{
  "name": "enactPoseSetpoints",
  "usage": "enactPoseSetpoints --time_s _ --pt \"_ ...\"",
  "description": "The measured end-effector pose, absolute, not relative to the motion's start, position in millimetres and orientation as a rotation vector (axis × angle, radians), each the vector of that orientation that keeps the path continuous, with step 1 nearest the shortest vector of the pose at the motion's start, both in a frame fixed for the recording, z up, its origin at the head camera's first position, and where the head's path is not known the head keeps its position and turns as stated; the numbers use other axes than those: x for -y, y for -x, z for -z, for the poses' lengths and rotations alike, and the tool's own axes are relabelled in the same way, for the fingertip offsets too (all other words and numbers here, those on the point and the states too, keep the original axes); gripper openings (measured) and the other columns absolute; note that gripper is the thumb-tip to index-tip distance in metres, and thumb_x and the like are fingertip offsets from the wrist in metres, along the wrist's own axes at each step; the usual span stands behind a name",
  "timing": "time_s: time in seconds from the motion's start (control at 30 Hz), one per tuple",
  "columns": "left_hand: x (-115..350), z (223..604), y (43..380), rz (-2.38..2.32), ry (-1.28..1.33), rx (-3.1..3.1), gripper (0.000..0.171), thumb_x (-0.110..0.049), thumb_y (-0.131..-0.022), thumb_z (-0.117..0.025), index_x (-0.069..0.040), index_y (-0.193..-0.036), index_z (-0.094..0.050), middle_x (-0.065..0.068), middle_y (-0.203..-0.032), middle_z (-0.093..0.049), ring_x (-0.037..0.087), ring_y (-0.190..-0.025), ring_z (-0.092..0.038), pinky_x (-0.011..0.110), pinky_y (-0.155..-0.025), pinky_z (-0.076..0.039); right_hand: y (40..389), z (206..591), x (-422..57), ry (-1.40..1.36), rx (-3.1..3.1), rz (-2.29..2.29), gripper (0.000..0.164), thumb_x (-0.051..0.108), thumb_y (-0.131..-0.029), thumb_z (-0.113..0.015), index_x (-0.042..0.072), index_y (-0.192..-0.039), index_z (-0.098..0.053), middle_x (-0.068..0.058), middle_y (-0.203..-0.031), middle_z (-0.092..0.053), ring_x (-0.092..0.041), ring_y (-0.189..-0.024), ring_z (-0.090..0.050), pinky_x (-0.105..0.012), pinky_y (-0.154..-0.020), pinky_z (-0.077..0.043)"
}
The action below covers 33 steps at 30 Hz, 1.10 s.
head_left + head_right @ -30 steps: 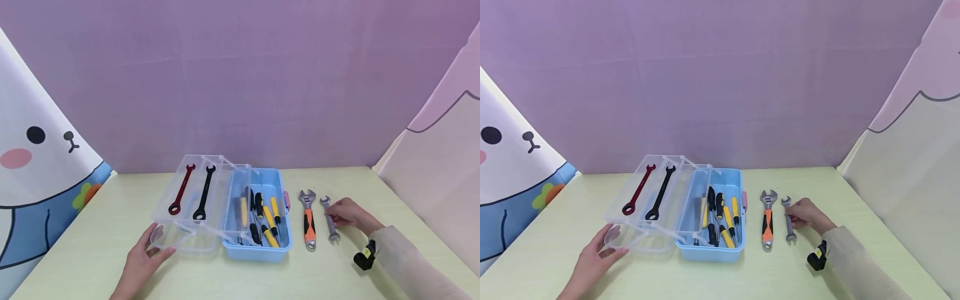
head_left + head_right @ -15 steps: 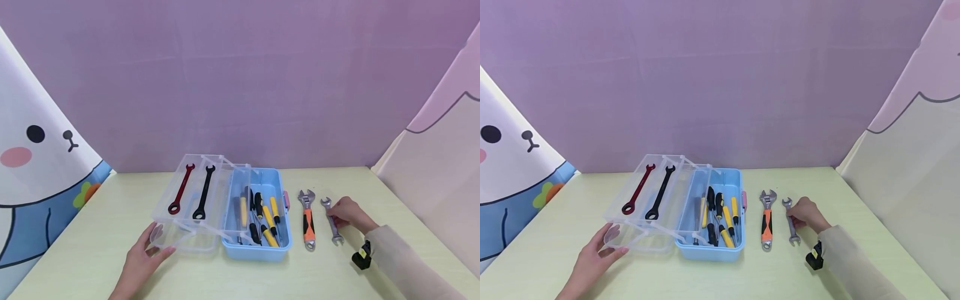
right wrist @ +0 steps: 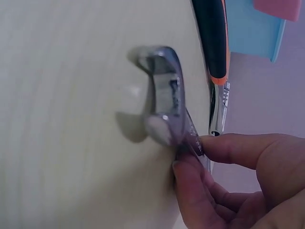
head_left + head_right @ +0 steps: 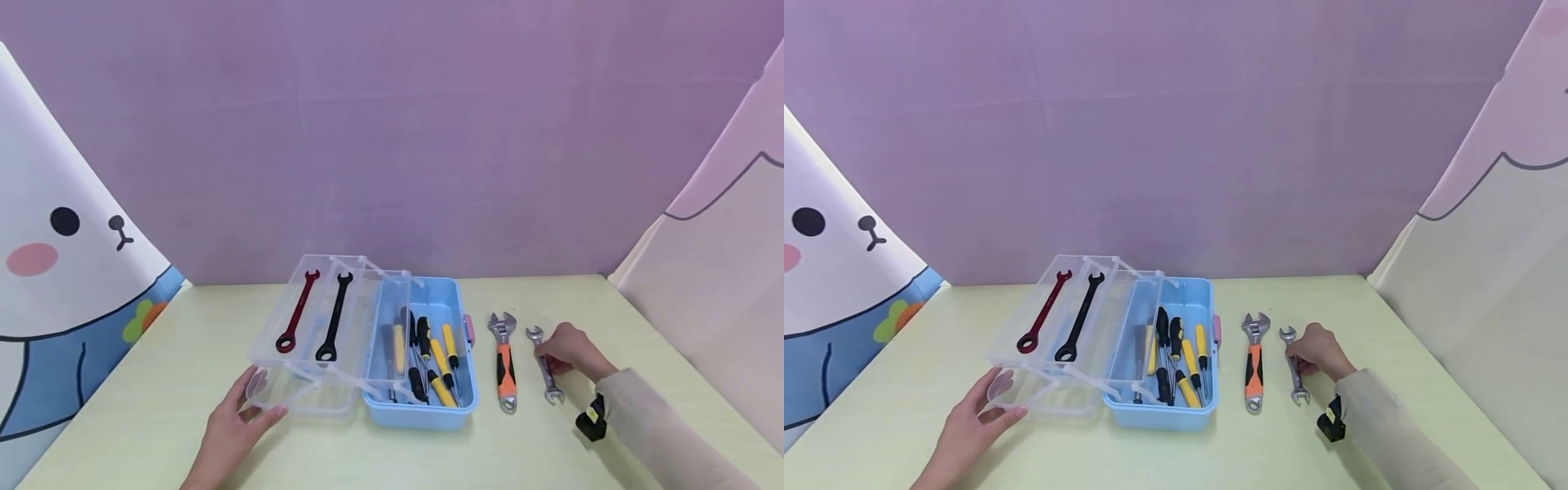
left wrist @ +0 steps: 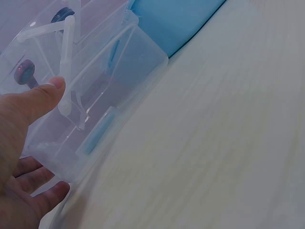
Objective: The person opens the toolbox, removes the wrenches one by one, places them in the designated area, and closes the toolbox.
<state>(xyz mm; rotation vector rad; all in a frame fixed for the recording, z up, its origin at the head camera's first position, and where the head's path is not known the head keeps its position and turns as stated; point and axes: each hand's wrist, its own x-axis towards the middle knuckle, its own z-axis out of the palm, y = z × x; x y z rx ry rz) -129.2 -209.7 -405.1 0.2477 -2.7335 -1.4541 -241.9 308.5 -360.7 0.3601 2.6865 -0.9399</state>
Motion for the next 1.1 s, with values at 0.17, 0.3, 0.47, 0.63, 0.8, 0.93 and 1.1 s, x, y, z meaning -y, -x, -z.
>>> enactPoseSetpoints --time_s 0.17,0.3,0.47,0.63,0.8,0.93,1.1 --pt "209.3 404.4 129.1 1.466 -0.247 2.732 0.096 -0.035 -0.08 -0.077 -0.008 -0.152 -0.019 0.031 -0.145 -0.036 0.045 -0.12 -0.053 0.041 -0.091 -0.054 240.6 357.5 -308.8 -0.333 -2.684 0.936 0.017 0.01 -0.083 -0.064 -0.004 -0.081 -0.053 -0.006 -0.062 -0.056 -0.012 -0.051 -0.057 -0.024 -0.051 -0.054" --pt "209.5 404.3 128.6 1.467 -0.264 2.739 0.096 -0.035 -0.08 -0.077 -0.008 -0.152 -0.019 0.031 -0.146 -0.035 0.045 -0.12 -0.052 0.043 -0.092 -0.054 239.9 356.5 -309.0 -0.321 -2.677 0.941 0.017 0.01 -0.084 -0.064 -0.003 -0.078 -0.056 -0.006 -0.062 -0.058 -0.012 -0.051 -0.057 -0.025 -0.051 -0.055" --pt "209.8 404.7 128.6 1.458 -0.279 2.75 0.097 -0.037 -0.08 -0.077 -0.007 -0.152 -0.019 0.031 -0.146 -0.034 0.045 -0.12 -0.052 0.045 -0.093 -0.052 239.7 356.7 -309.2 -0.308 -2.676 0.943 0.017 0.01 -0.084 -0.064 -0.002 -0.075 -0.057 -0.005 -0.061 -0.058 -0.011 -0.05 -0.057 -0.025 -0.051 -0.055" --pt "210.1 405.1 127.7 1.465 -0.257 2.731 0.096 -0.034 -0.08 -0.077 -0.007 -0.151 -0.02 0.03 -0.146 -0.036 0.044 -0.119 -0.053 0.042 -0.091 -0.054 240.8 356.7 -310.2 -0.314 -2.677 0.931 0.017 0.011 -0.084 -0.064 -0.002 -0.077 -0.056 -0.006 -0.062 -0.058 -0.012 -0.051 -0.057 -0.025 -0.051 -0.055" --pt "210.0 404.4 128.1 1.467 -0.243 2.731 0.096 -0.036 -0.08 -0.076 -0.008 -0.152 -0.019 0.03 -0.146 -0.035 0.045 -0.12 -0.052 0.043 -0.092 -0.054 242.1 356.9 -311.2 -0.328 -2.655 0.94 0.017 0.012 -0.084 -0.064 -0.002 -0.077 -0.057 -0.005 -0.062 -0.059 -0.012 -0.051 -0.057 -0.025 -0.052 -0.055" --pt "210.2 404.5 127.8 1.46 -0.227 2.722 0.095 -0.035 -0.08 -0.077 -0.008 -0.151 -0.02 0.029 -0.146 -0.037 0.044 -0.119 -0.053 0.042 -0.091 -0.054 242.2 355.4 -312.0 -0.334 -2.642 0.944 0.017 0.012 -0.085 -0.063 -0.002 -0.078 -0.058 -0.005 -0.062 -0.059 -0.011 -0.053 -0.057 -0.024 -0.053 -0.055" --pt "210.3 405.0 128.0 1.456 -0.218 2.717 0.095 -0.034 -0.08 -0.077 -0.008 -0.151 -0.02 0.03 -0.145 -0.037 0.045 -0.119 -0.054 0.041 -0.09 -0.055 243.1 350.4 -311.8 -0.319 -2.642 0.939 0.016 0.012 -0.083 -0.063 -0.001 -0.075 -0.061 -0.004 -0.061 -0.059 -0.012 -0.052 -0.057 -0.025 -0.053 -0.055"
